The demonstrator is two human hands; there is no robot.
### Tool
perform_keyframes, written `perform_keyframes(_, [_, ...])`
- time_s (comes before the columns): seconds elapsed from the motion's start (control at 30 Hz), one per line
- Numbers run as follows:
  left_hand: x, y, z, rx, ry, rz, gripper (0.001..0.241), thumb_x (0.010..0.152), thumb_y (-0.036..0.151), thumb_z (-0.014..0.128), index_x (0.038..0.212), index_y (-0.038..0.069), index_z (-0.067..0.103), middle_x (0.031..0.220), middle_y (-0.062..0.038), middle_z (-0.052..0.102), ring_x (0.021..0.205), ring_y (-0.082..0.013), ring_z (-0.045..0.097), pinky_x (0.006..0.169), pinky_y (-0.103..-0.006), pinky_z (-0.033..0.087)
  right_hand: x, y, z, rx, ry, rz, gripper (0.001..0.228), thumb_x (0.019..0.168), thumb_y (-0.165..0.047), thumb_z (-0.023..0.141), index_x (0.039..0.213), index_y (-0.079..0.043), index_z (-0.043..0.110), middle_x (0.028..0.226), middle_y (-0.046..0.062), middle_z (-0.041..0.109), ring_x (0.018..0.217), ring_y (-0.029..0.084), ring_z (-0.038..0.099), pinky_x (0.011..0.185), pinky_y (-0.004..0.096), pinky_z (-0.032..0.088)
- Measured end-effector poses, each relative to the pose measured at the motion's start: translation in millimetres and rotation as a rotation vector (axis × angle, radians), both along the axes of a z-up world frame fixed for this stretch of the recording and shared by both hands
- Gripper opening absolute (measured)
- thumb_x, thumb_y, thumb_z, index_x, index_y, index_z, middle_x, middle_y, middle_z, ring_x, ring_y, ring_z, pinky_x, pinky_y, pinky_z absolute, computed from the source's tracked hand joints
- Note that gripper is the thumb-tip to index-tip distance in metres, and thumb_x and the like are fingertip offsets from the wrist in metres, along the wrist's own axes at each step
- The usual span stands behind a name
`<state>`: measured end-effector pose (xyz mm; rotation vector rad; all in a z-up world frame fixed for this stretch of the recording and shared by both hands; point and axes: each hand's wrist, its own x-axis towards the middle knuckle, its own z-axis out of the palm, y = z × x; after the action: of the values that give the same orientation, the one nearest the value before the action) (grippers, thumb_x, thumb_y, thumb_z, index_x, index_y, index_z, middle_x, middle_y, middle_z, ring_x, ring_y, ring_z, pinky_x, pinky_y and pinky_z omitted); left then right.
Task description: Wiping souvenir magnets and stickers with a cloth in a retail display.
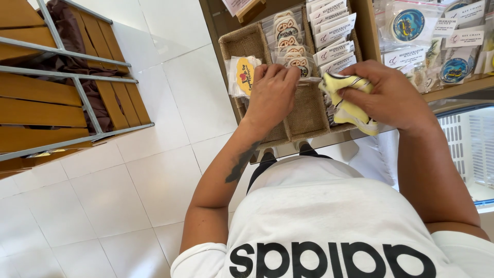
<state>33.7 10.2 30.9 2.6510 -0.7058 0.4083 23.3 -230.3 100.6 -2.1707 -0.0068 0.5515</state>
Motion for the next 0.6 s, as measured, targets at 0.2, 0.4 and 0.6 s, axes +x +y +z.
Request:
perform_keyframes(0.2, [-24.1,13.6,40.6,-0.855,0.622,0.280,0.026,0.094,0.006,0.069,0.118,0.004,0.061,0.097,-0.005,0.074,0.081,-0.0099,0.069,0.069,-0.0234,0.056,-7.9,2.5,-19.8,0.358,-0.319,-0.060,0.035,0.100,0.008,0.072,0.132,0.001,0.061,0.115,0.012,0.056,0.088,0.017,0.056,0.076,0.027,0.047])
perform_keyframes(0.4, [-48.9,23.7,-4.6,-1.352,0.993,0.175,0.045,0.088,-0.007,0.073,0.131,-0.007,0.061,0.118,-0.029,0.071,0.104,-0.0322,0.074,0.088,-0.0393,0.062,-24.6,58.5,-25.0,0.480,-0.423,0.149,0.037,0.079,0.008,0.083,0.113,-0.001,0.075,0.114,0.020,0.069,0.114,0.039,0.068,0.103,0.050,0.050])
perform_keyframes(0.6, [-70.8,34.0,-11.1,-1.573,0.969,0.287,0.041,0.089,-0.006,0.073,0.128,-0.010,0.061,0.106,-0.019,0.073,0.091,-0.0223,0.076,0.075,-0.0327,0.069,6.7,29.0,-42.8,0.274,-0.554,0.060,0.032,0.094,0.007,0.083,0.124,-0.002,0.075,0.117,0.019,0.063,0.113,0.037,0.066,0.100,0.046,0.049])
